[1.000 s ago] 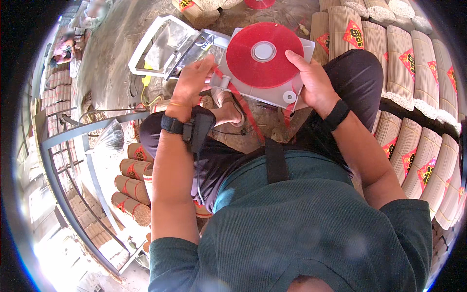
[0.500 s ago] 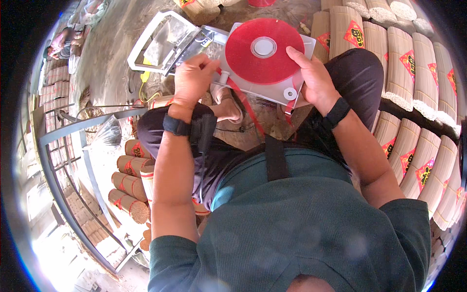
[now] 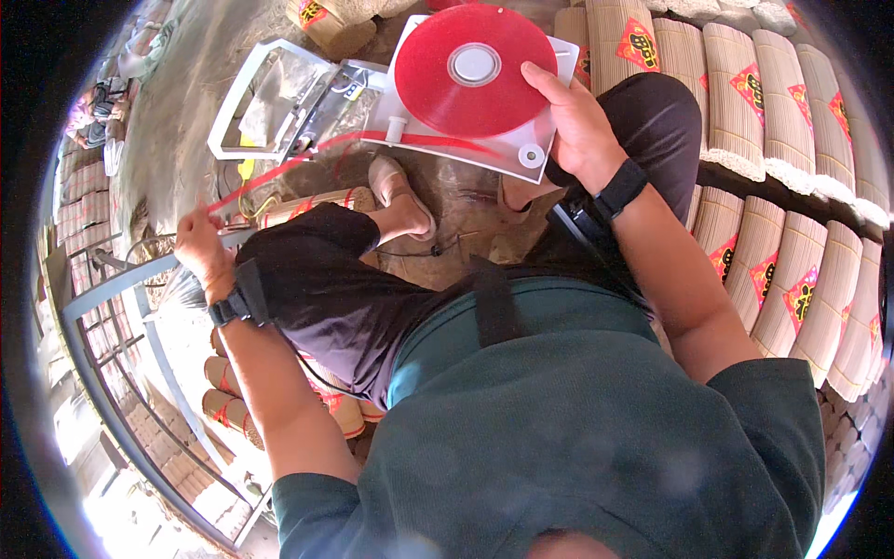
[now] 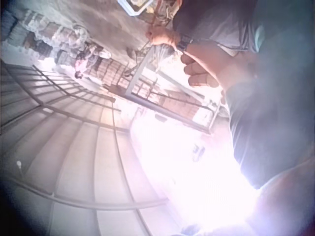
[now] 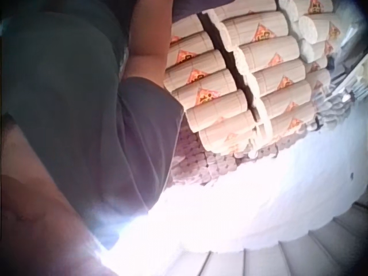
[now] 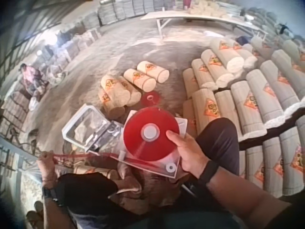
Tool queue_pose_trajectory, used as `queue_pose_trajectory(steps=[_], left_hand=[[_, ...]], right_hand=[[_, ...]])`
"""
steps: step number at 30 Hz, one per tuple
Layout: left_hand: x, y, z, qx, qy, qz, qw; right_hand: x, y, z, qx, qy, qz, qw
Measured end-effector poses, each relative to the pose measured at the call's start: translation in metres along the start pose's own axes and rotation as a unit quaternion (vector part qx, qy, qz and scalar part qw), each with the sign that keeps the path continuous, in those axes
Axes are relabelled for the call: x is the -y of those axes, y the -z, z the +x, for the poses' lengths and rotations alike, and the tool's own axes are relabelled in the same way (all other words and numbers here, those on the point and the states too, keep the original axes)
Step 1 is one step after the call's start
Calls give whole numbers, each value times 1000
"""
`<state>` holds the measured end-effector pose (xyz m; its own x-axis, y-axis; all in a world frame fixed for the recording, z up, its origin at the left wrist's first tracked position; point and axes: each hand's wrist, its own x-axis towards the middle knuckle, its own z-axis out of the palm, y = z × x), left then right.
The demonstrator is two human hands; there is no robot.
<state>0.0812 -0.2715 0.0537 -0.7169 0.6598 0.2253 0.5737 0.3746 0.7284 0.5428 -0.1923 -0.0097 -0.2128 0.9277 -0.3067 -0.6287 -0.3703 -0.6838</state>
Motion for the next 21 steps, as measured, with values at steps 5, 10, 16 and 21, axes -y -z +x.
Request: queue_pose_trajectory(steps=[5, 10, 16, 21], left_hand=[[21, 10, -1, -9, -28, 60, 998], [14, 15, 9, -71, -248, 288, 922], [11, 3, 32, -35, -293, 374, 879], [9, -18, 18, 56, -342, 408, 845]], right_hand=[[0, -5, 1, 9, -5, 2, 1000], [-4, -9, 3, 32, -28, -23, 999], [-6, -8, 5, 35, -50, -14, 998], [-8, -11, 9, 27, -49, -7, 998]])
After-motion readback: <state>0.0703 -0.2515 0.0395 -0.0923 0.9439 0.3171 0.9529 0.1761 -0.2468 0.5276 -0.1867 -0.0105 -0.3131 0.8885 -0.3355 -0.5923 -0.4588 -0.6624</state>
